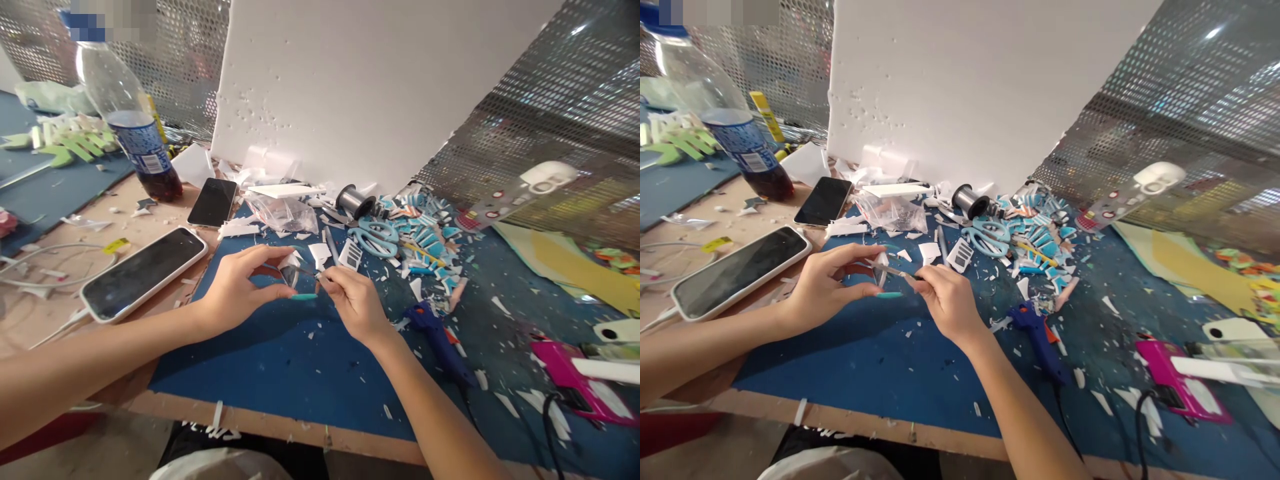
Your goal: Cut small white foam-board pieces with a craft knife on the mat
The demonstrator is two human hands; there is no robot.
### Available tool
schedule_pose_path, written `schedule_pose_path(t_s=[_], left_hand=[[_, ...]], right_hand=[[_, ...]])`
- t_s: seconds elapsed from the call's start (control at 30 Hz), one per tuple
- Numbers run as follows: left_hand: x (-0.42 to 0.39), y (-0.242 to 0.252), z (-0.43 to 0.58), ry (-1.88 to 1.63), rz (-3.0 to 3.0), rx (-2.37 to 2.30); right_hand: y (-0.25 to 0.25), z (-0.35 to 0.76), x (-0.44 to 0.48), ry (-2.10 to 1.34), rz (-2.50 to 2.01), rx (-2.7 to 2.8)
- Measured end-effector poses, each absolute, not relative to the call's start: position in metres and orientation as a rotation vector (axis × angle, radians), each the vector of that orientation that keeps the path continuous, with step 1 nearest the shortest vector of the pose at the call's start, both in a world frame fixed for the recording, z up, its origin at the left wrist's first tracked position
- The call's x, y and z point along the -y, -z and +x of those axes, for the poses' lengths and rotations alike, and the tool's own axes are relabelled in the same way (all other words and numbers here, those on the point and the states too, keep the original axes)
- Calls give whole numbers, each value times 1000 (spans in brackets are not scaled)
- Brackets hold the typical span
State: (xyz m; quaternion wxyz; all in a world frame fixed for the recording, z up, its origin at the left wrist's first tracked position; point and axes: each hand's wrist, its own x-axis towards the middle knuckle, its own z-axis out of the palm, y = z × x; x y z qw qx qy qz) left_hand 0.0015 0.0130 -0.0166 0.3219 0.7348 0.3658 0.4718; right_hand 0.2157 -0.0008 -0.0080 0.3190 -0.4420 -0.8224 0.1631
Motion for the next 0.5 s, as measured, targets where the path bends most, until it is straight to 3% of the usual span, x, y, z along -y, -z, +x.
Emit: schedule_pose_path(t_s=[0.5], left_hand=[[-14, 19, 2, -1269, 1926, -831]], right_hand=[[14, 215, -1, -408, -1084, 2156]])
